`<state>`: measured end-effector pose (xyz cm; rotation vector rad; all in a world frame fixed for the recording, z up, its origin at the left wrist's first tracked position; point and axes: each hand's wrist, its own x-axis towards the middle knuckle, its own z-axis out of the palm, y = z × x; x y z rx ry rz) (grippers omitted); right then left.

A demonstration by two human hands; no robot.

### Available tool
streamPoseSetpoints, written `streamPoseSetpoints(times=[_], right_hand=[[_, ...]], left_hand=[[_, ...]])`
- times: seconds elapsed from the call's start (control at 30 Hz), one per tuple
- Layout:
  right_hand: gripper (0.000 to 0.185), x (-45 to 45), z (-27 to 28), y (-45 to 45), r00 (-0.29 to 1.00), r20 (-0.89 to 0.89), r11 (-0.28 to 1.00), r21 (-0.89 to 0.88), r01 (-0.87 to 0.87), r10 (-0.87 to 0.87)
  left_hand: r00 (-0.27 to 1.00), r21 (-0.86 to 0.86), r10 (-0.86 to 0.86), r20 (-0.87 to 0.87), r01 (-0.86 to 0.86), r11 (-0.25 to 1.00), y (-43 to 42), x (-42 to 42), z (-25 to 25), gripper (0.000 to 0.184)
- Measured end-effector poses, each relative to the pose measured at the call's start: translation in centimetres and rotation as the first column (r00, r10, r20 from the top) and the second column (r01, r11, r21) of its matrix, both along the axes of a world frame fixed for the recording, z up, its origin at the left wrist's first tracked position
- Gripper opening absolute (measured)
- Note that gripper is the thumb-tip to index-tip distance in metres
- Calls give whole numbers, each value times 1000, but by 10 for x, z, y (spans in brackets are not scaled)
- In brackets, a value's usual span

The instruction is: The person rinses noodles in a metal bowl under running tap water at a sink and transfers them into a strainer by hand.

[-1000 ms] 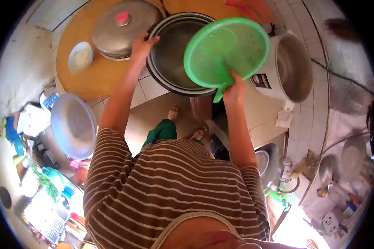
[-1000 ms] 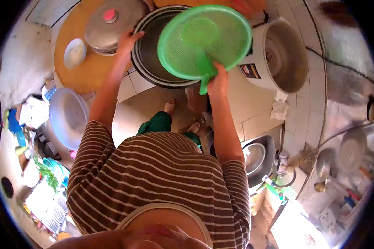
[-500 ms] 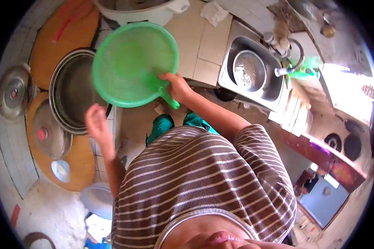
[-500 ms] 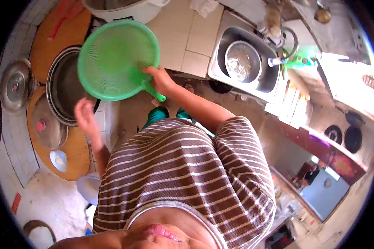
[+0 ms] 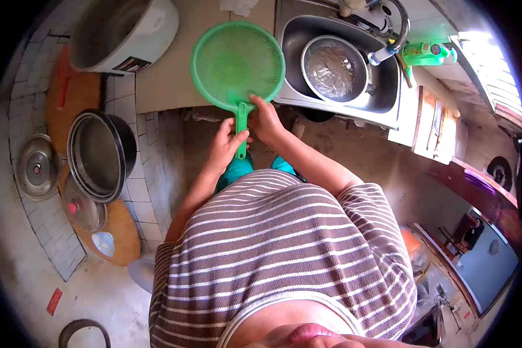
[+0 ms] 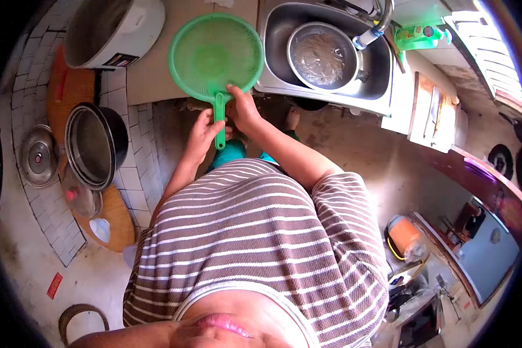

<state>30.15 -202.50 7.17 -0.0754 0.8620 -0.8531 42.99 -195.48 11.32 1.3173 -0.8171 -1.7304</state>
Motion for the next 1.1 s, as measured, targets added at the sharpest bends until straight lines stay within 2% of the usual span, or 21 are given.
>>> streamPoseSetpoints(times=[0.07,0.13,0.17,0.27,0.33,0.37,0.47,0.57,0.63,0.67,0.8,0.87,0.97,1.03,1.1], right_hand=[[31,-23,-16,-8,998,56,999,26,-36,35],[33,-42,-7,-21,998,62,999,-46,4,-1],[40,-53,-5,-27,996,84,997,-78,-4,11],[38,-97,-11,-45,996,40,988,-133,-80,86],[38,-136,-11,-54,955,-203,946,-200,-256,216],[36,-156,-10,-57,943,-246,943,-190,-274,225],[29,-218,-36,-62,956,-255,972,-142,-187,147],[26,-272,-60,-62,957,-274,989,-79,-122,96],[26,-297,-65,-60,972,-216,992,-62,-109,93],[30,-305,-68,-60,961,-239,986,-59,-155,137],[36,-318,-32,-64,969,-148,970,-116,-214,196],[38,-322,-26,-62,987,-85,982,-114,-148,139],[36,-340,-33,-54,997,-69,998,-48,-34,31],[36,-356,-40,-45,1000,-5,990,-138,18,-18],[32,-368,-42,-36,996,14,989,-120,84,-83]], left_hand=[[999,16,45,26,-45,999,-11,-24,-11,22],[991,12,122,59,-123,992,-32,-47,-14,15],[989,-9,110,94,-110,994,-42,-49,-25,14],[981,-12,165,104,-165,986,-75,-56,-36,15],[953,-18,228,201,-229,973,-92,-55,-46,17],[934,-42,236,270,-233,972,-99,-52,-49,17],[879,-53,317,356,-319,946,-107,-63,-38,17],[881,-94,311,357,-298,950,-100,-74,-31,25],[903,-111,255,346,-230,967,-85,-97,-11,27],[889,-59,250,384,-247,967,-75,-109,-1,29],[918,0,114,380,-124,992,-42,-148,34,33],[919,92,-34,393,-3,996,-33,-167,45,36],[935,141,-81,345,33,989,-32,-199,58,37],[917,166,-125,380,65,984,-38,-215,66,38],[863,209,-204,463,118,971,-40,-225,69,40]])
